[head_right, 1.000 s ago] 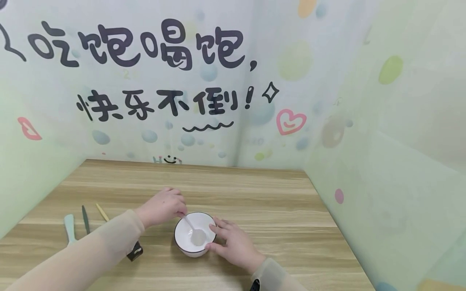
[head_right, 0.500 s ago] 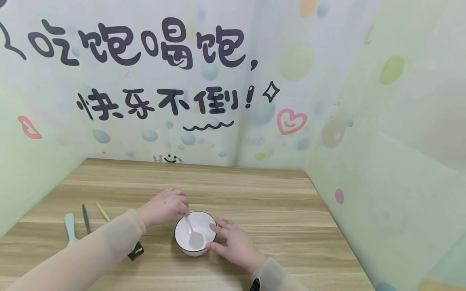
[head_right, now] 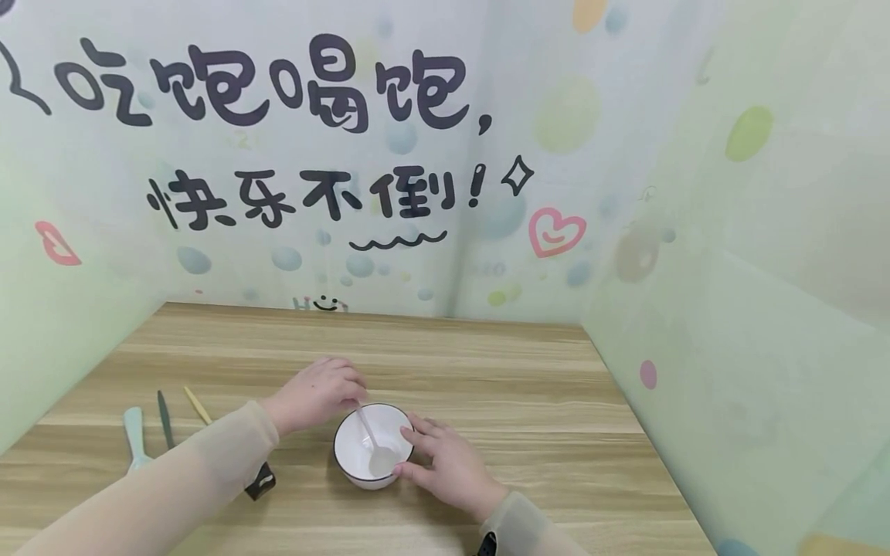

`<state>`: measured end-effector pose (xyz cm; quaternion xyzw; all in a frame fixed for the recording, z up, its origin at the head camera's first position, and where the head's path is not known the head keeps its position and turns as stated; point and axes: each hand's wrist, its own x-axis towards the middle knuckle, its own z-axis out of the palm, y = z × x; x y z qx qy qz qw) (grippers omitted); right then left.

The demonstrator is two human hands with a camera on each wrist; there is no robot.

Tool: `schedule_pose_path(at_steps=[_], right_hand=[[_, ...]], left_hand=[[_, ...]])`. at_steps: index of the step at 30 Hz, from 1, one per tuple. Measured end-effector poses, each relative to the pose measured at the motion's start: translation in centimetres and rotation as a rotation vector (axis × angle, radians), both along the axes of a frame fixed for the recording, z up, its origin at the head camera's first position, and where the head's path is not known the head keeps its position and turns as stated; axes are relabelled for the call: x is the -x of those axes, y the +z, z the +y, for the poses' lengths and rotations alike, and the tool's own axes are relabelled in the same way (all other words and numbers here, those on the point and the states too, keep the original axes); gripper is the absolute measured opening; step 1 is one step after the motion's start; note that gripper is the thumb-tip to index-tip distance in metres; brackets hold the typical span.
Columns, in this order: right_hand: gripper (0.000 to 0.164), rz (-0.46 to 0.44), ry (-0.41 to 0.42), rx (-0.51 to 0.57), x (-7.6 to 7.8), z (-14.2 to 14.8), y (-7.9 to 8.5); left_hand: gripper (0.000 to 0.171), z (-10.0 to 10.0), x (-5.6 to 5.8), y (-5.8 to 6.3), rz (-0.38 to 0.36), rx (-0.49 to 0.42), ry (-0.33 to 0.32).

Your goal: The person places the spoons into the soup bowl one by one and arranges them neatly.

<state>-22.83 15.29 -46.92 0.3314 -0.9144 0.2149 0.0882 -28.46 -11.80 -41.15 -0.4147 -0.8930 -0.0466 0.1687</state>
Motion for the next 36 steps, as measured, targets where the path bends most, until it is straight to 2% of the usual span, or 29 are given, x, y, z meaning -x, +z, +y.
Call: schedule_pose_path(at_steps=[5, 10, 16, 23, 29, 36], right_hand=[[0.064, -0.005, 0.002, 0.000, 0.0, 0.0, 0.0], [0.065, -0.009, -0.001, 0.000, 0.0, 0.0, 0.0], [0.065, -0.027, -0.002, 0.002, -0.1, 0.0, 0.1], [0.065, -0.028, -0.004, 0.006, -0.2, 0.1, 0.1], [0.064, -0.032, -0.014, 0.008, -0.2, 0.1, 0.0], [0.063, -0.040, -0.017, 0.009, -0.3, 0.1, 0.0]], left_hand=[[0.017, -0.5, 0.0, 0.1, 0.024, -0.074, -0.015], [0.018, -1.0, -0.1, 0.3, -0.006, -0.170, -0.003], [0.019, -1.8, -0.4, 0.4, -0.092, -0.282, 0.098], [0.023, -3.1, -0.8, 0.3, -0.160, -0.412, 0.169], [0.023, -4.0, -1.2, 0.1, -0.218, -0.473, 0.227], [0.022, -5.3, -1.8, -0.3, -0.238, -0.518, 0.279]])
